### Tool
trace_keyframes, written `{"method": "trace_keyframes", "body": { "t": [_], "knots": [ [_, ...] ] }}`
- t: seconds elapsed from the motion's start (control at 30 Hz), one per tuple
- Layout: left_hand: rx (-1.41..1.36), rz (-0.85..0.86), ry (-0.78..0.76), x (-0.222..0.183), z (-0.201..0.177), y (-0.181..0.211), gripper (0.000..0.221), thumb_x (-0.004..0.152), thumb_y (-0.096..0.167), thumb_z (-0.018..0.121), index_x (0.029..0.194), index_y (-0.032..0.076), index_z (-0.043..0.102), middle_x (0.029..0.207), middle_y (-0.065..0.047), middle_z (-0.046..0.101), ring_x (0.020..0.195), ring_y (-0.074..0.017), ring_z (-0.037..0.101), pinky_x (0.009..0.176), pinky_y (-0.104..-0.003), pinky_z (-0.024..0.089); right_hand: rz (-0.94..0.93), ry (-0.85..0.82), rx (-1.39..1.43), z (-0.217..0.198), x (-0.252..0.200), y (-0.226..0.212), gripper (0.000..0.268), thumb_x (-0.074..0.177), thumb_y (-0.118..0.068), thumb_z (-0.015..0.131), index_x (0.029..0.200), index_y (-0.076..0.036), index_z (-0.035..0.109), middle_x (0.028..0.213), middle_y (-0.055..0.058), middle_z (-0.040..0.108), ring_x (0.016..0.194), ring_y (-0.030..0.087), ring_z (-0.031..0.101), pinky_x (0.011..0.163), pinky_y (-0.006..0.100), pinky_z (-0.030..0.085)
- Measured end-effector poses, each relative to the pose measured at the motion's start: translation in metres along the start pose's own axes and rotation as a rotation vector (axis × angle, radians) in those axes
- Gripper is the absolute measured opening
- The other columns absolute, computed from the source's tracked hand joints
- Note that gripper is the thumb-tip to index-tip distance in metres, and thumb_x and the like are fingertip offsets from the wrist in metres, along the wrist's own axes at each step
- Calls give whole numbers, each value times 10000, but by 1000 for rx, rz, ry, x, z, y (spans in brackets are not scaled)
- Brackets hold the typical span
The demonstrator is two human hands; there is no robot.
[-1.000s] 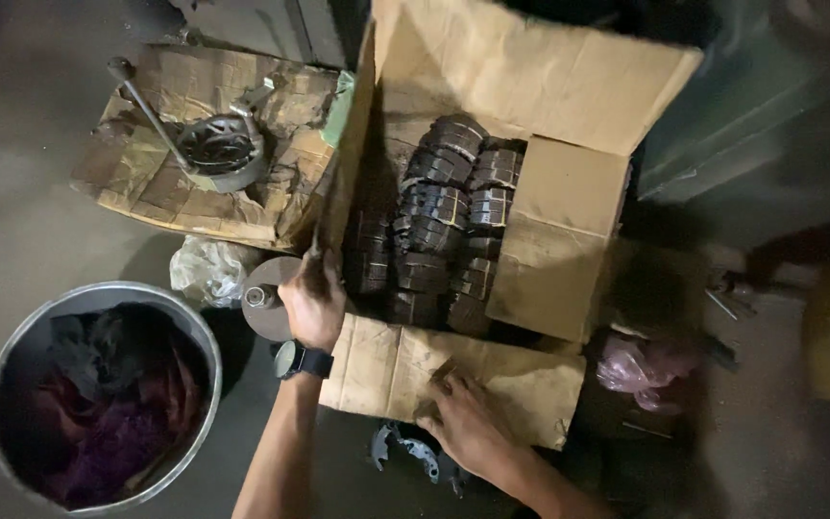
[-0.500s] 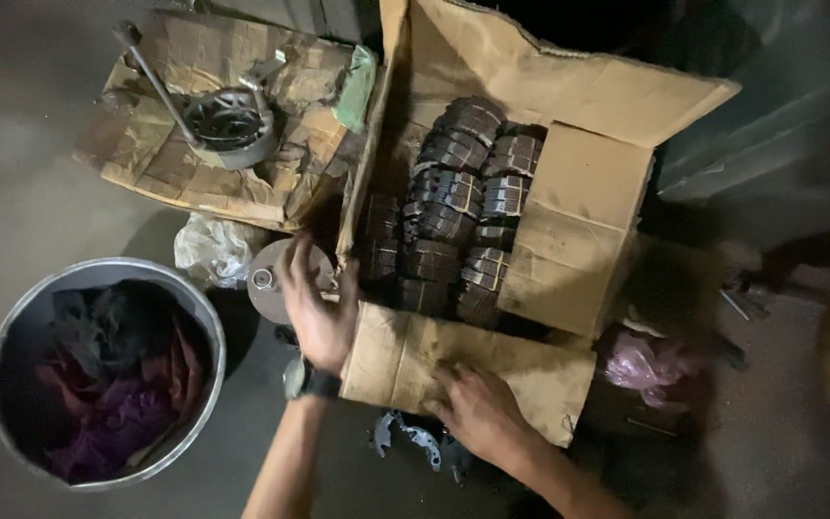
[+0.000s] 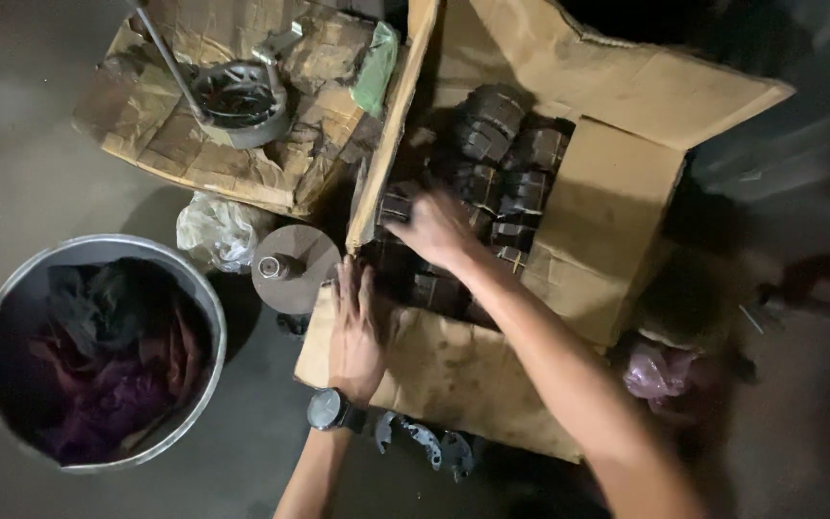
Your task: Organizing and inspecting various motorcycle clutch and brake parts on the floor and in lockers.
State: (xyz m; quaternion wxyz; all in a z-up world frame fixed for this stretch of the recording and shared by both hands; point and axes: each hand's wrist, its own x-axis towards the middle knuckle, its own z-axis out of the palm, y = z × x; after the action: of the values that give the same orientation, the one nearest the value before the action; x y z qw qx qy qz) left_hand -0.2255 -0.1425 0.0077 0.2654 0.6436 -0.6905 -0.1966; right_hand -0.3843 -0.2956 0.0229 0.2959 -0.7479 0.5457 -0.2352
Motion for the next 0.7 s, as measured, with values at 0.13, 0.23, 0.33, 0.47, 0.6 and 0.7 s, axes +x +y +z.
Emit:
{"method": "trace_keyframes", "body": {
  "t": [0.13,0.23,0.33,0.47,0.6,0.7],
  "knots": [
    [154,79,-65,2,0,-1,676,965,243,660,1492,-75,382,1651,-296,178,1564,-417,117,1266,-511,205,346,-427,-284,30,53,10,506,1012,-505,663,1136,-19,726,949,133,724,707,183,610,653,369,577],
    [121,40,-116,5,-1,-3,659,928,215,664,1463,-76,412,1651,-283,163,1551,-418,105,1247,-489,204,192,-435,-330,42,66,12,434,1023,-431,604,1155,-33,716,1043,145,721,803,204,646,735,381,585],
    [111,0,-167,4,2,-10,676,889,133,647,1493,-62,415,1677,-271,149,1562,-415,100,1245,-438,227,57,-446,-371,52,72,10,384,1032,-369,555,1172,-45,707,1122,154,719,882,222,676,804,391,591],
    [142,11,-147,7,1,-8,628,888,149,673,1445,-49,462,1660,-256,159,1549,-407,126,1256,-455,203,243,-454,-360,53,70,20,602,954,-386,608,1420,-25,484,1029,185,673,737,248,642,662,405,618],
    [24,-28,-158,5,-1,-6,586,923,154,675,1427,-63,470,1666,-253,162,1549,-436,139,1244,-438,214,251,-342,-456,10,28,24,551,954,-588,676,1040,-45,717,922,132,727,722,203,571,698,401,544],
    [-53,-15,-99,1,-3,1,671,921,136,658,1499,-111,421,1664,-279,144,1530,-436,151,1199,-459,272,-119,274,56,-48,-17,7,545,872,-432,768,1247,-42,700,1065,112,756,888,196,711,778,353,621]
  ]
}}
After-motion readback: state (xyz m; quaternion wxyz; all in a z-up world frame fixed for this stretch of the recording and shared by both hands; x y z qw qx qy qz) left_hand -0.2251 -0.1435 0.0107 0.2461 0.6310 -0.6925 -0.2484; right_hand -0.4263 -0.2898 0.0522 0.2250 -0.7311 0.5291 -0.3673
